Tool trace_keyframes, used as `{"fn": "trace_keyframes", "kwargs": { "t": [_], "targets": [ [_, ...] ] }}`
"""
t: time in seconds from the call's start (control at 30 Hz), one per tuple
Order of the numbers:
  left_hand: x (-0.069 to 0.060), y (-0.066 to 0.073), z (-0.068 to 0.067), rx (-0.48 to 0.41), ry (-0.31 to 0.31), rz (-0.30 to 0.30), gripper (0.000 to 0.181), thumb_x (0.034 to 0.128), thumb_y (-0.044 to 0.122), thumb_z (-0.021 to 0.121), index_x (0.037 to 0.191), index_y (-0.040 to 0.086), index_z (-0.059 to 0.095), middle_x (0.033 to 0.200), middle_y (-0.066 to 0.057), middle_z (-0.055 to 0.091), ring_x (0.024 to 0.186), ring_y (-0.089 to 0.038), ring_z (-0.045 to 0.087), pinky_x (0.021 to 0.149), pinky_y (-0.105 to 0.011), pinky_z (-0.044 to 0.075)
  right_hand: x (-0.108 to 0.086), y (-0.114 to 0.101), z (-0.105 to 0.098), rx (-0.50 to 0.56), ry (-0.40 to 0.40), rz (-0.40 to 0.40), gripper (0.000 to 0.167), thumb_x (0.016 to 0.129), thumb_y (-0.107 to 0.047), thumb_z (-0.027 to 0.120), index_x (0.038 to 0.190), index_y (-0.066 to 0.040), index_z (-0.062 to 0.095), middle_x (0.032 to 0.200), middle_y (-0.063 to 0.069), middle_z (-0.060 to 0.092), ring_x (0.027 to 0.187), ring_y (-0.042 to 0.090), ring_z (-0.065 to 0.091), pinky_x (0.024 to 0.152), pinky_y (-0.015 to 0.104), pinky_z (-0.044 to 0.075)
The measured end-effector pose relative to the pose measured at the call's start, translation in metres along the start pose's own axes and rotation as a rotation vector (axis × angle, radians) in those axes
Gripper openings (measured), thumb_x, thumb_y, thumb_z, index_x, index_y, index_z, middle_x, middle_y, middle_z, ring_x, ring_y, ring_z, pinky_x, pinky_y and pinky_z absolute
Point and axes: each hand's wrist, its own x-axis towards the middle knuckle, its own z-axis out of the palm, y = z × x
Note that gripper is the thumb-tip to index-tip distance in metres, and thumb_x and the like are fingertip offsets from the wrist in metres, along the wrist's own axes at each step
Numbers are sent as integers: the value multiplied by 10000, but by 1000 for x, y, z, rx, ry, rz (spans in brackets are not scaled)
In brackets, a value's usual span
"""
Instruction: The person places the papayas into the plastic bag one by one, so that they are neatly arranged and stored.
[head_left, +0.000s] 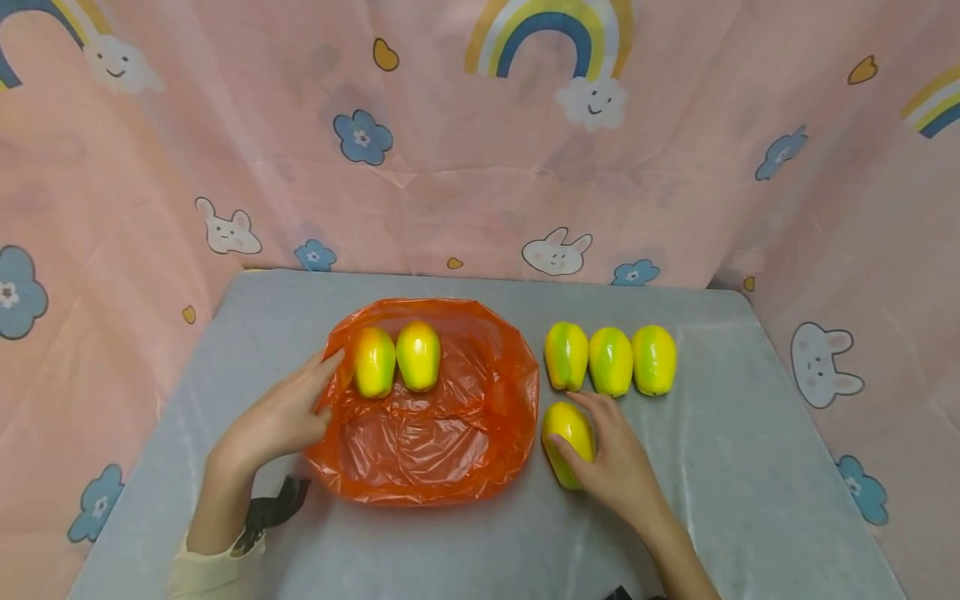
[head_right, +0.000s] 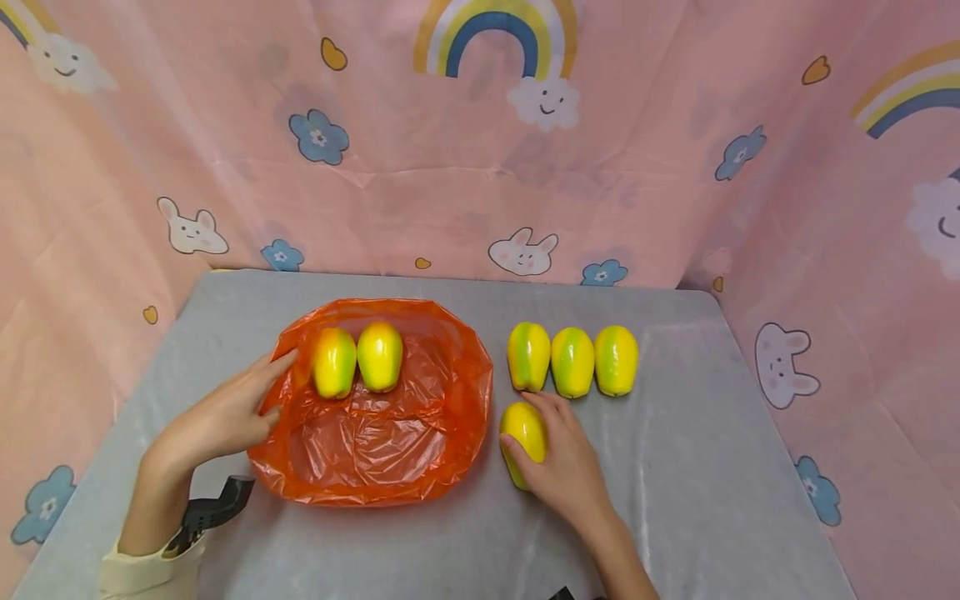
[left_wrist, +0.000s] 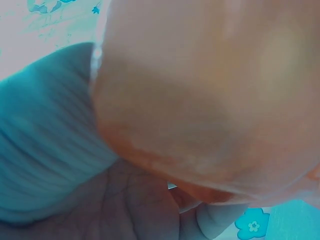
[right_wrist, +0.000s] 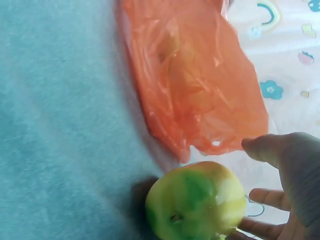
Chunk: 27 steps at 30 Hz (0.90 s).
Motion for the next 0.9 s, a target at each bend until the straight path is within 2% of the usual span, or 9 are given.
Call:
{"fn": "trace_keyframes", "kwargs": {
  "t": [0.17,0.4,0.63,0.9],
  "targets": [
    [1,0,1,6,1,6,823,875,-79,643,1629,-53,314,1706,-291,301,1483,-517,439,1103,-663,496,-5,5,2,-36,-17,60,655,900,-348,824,1449,-84,583,1442,155,602,1323,370,589,1105,643,498],
    [2,0,2,2,-4,4,822,881,-74,635,1633,-51,305,1712,-288,289,1486,-513,437,1116,-664,485,-9,11,4,-50,-51,109,670,913,-371,805,1484,-122,560,1476,159,584,1346,378,588,1109,638,500],
    [0,-1,2,-4,-4,-9,818,889,-74,617,1639,-46,293,1721,-280,274,1485,-500,441,1109,-656,495,-11,12,2,-66,-93,110,722,910,-324,795,1544,-127,511,1505,174,571,1362,399,588,1098,652,502],
    [0,-1,1,-3,-9,-12,819,888,-72,620,1639,-45,295,1724,-288,260,1484,-509,440,1098,-654,505,-13,9,-2,-85,-121,176,733,929,-389,781,1564,-154,502,1470,197,561,1287,393,613,1039,651,532]
  ]
}}
